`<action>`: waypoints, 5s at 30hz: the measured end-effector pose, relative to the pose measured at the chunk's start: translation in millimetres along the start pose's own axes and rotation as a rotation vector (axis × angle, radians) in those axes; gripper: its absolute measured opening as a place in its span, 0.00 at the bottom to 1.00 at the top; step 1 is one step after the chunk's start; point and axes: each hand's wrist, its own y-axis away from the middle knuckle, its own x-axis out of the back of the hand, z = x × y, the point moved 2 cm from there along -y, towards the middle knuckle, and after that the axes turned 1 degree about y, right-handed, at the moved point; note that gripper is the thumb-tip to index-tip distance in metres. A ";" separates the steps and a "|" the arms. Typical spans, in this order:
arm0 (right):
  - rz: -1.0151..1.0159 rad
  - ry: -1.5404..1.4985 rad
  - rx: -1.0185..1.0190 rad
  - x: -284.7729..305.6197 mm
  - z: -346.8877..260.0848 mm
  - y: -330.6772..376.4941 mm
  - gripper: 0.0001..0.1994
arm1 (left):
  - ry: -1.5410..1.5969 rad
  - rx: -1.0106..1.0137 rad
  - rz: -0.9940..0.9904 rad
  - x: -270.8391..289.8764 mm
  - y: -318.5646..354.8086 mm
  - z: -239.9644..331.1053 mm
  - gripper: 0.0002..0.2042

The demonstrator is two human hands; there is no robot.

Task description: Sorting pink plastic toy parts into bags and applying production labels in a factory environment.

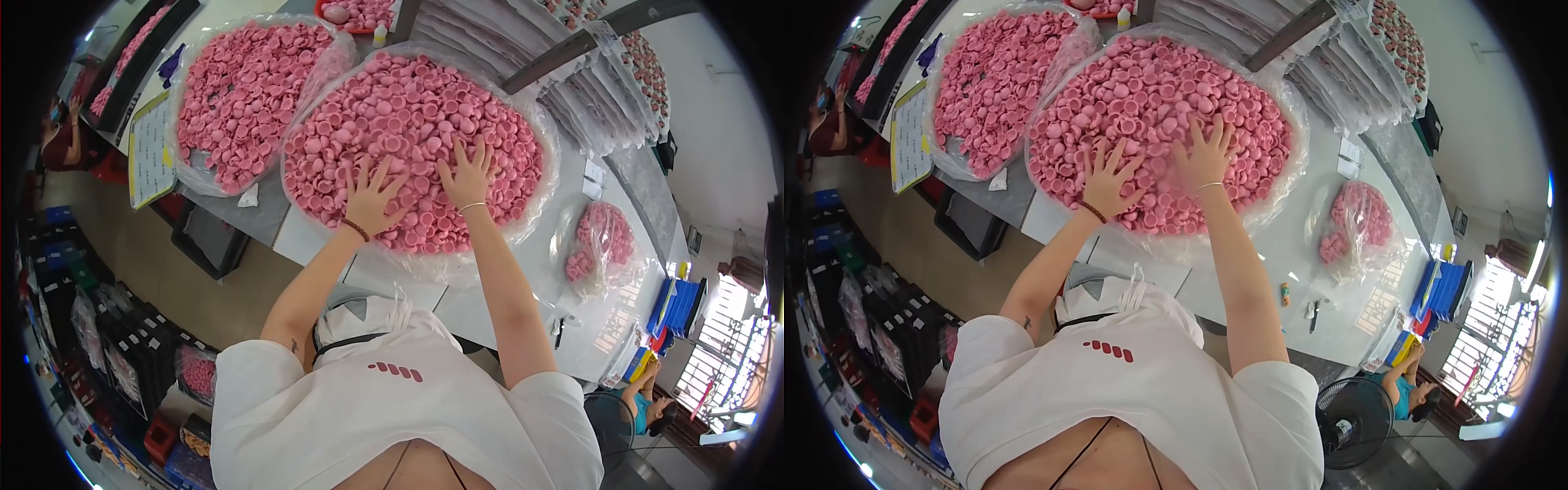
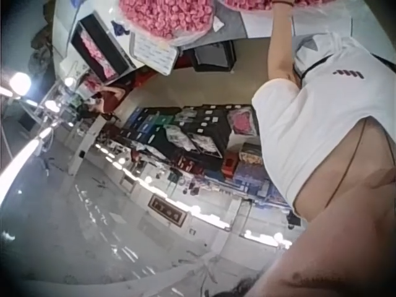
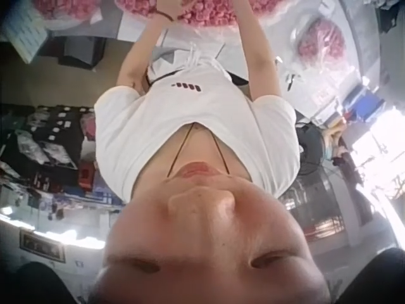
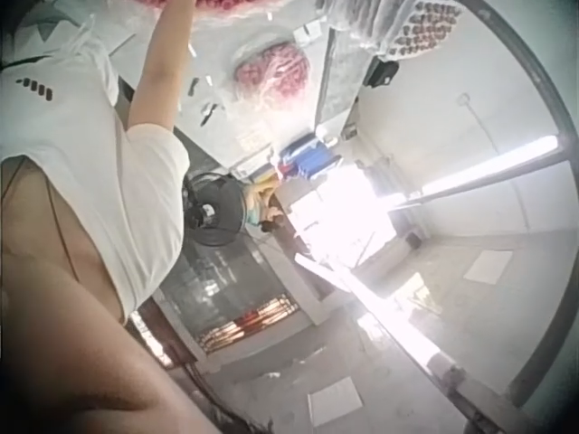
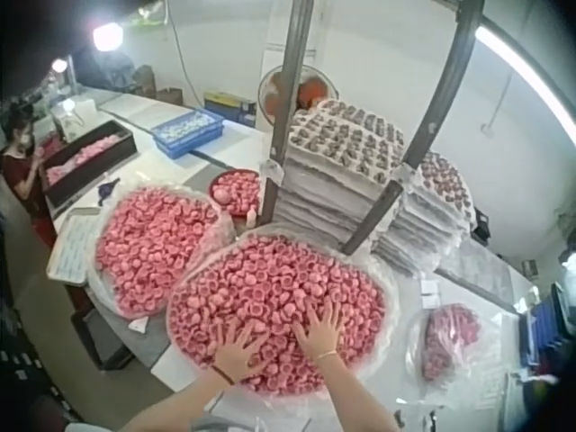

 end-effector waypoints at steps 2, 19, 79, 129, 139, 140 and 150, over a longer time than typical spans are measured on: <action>0.007 -0.144 0.061 0.8 -0.6 12.7 0.32 | 0.011 -0.015 0.131 -15.3 13.7 1.2 0.32; -0.226 0.051 0.128 26.9 -46.3 93.9 0.30 | 0.243 0.113 0.263 57.2 86.5 -25.6 0.17; -0.804 0.223 1.280 -61.0 -197.1 708.2 0.17 | 1.423 2.336 1.779 -334.8 987.4 579.8 0.12; -1.194 -0.216 0.241 -739.1 -668.8 1179.3 0.22 | 0.894 2.299 0.604 -61.2 1308.1 -77.5 0.44; -2.074 -0.851 0.087 -344.4 -797.8 1265.7 0.16 | 0.885 2.441 0.723 -116.4 1267.1 69.7 0.44; -2.082 -0.848 0.151 -314.7 -813.3 1255.4 0.17 | 0.570 2.347 1.059 -131.3 1261.2 76.6 0.42; -2.025 -0.741 0.202 -101.3 -766.2 1114.2 0.26 | 0.134 1.944 1.143 251.9 1276.9 40.0 0.25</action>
